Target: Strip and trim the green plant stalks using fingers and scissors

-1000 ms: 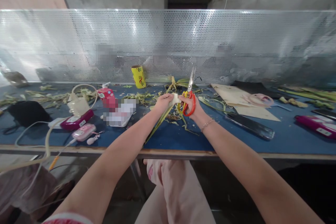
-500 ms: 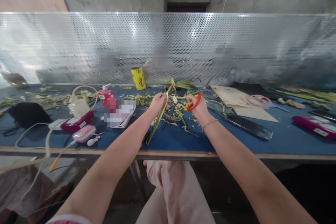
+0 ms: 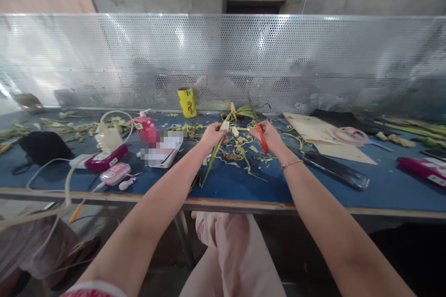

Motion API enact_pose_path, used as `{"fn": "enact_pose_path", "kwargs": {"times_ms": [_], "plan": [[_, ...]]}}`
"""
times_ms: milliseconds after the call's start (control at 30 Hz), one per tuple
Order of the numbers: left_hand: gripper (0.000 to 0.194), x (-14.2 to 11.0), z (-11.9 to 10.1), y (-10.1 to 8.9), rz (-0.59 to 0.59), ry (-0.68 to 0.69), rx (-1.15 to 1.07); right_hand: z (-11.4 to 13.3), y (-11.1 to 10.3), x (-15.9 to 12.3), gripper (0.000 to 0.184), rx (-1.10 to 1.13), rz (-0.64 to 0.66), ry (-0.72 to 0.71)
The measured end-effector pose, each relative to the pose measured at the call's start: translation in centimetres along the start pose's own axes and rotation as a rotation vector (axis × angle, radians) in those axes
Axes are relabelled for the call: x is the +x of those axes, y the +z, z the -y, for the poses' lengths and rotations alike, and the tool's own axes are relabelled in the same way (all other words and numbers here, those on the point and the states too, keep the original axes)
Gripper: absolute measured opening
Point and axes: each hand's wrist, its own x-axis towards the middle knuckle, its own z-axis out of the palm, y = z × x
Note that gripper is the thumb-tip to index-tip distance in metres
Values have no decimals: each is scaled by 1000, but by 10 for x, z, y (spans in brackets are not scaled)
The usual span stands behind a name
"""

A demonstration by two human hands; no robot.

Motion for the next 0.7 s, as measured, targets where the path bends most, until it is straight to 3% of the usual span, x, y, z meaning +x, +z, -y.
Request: {"fn": "enact_pose_path", "kwargs": {"times_ms": [200,400,700], "plan": [[14,4,2,-7,-12,-13,86,6,-5,-8,45,-178,245,85],[15,6,4,-12,22,23,193,9,-3,-14,43,-253,423,10],[15,0,1,-11,119,20,174,5,3,-12,37,-143,432,-86]]}}
